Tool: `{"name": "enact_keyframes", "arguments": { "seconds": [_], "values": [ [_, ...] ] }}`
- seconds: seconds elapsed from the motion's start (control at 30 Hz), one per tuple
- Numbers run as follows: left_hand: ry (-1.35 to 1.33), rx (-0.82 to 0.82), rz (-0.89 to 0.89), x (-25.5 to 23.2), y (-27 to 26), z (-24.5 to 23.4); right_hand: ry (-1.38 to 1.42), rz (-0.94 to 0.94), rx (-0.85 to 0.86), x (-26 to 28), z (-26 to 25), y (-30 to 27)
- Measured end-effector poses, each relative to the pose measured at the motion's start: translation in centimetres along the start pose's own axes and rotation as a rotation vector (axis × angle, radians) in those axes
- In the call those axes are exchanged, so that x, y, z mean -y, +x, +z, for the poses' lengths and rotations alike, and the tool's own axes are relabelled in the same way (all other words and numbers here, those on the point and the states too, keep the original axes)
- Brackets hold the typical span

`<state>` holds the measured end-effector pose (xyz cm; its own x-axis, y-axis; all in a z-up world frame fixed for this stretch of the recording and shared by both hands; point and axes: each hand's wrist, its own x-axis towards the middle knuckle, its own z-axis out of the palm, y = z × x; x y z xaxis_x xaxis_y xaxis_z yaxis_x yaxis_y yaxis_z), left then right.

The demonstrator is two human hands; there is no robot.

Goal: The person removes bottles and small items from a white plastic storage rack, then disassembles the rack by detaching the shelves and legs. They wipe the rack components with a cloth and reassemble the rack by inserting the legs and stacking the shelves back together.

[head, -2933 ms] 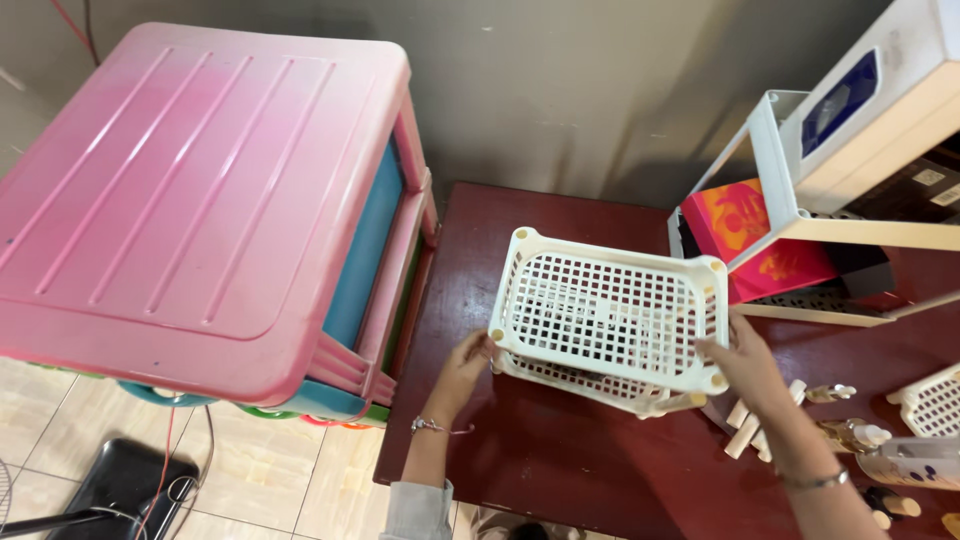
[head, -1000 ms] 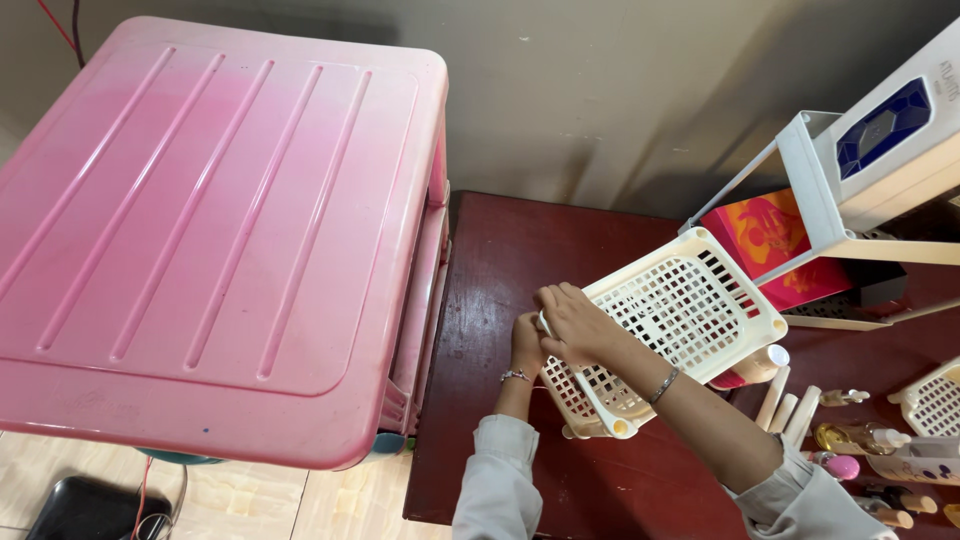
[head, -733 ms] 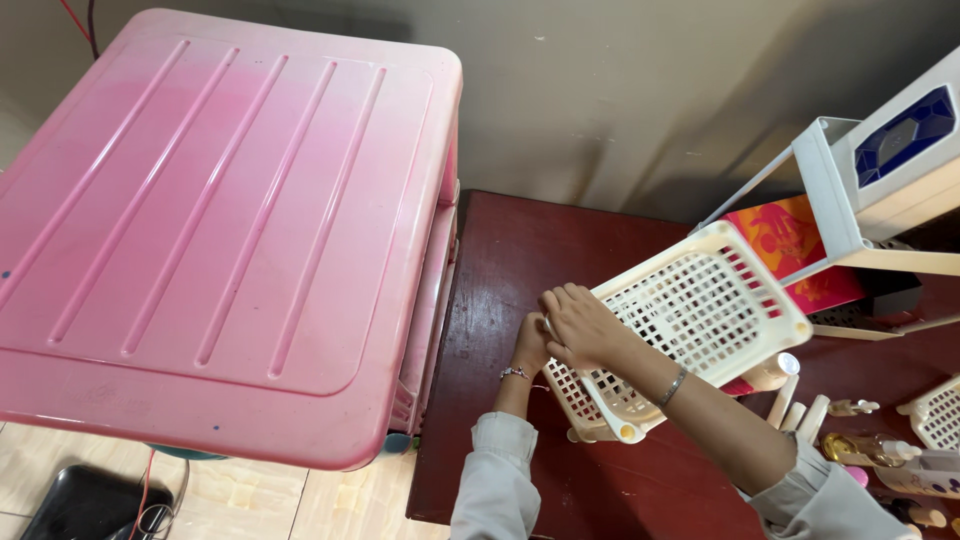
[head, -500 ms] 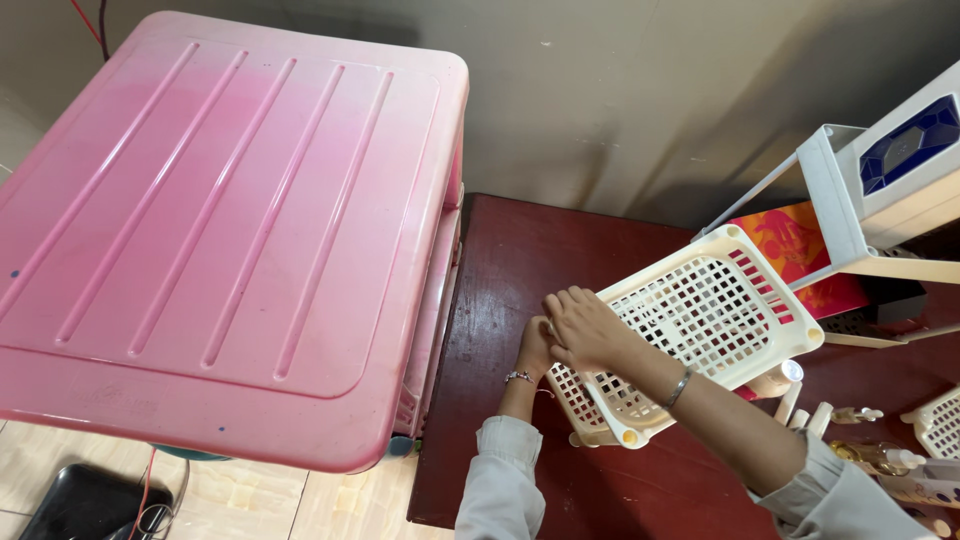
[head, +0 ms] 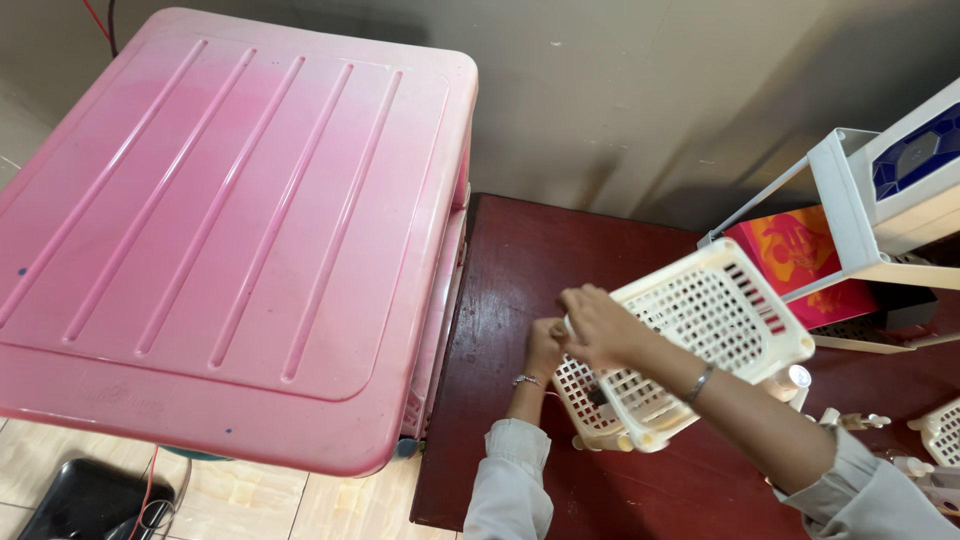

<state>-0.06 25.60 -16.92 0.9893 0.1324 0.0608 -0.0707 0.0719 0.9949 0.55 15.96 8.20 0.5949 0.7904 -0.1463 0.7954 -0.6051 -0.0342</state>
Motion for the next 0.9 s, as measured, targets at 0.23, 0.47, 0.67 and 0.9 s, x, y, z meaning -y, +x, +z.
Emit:
{"name": "enact_keyframes", "arguments": {
  "seconds": [0.23,0.47,0.67,0.9],
  "values": [
    [-0.041,0.027,-0.030,-2.4,0.3,-1.1,0.064,-0.056,-0.390,-4.4,-11.2,-5.8],
    [-0.029,0.042,-0.006,-3.3,-1.1,-1.0,0.117,0.016,-0.379,-3.3,-12.4,-9.9],
    [0.034,0.145,0.073,-8.9,-2.2,-1.8,-0.129,-0.001,-0.204,-2.2,-10.5,-12.4],
    [0.425,-0.094,0.533,-19.9,-2.6,0.4,-0.408,-0.144,0.014,-0.2,-6.5,-15.4]
  ]
}}
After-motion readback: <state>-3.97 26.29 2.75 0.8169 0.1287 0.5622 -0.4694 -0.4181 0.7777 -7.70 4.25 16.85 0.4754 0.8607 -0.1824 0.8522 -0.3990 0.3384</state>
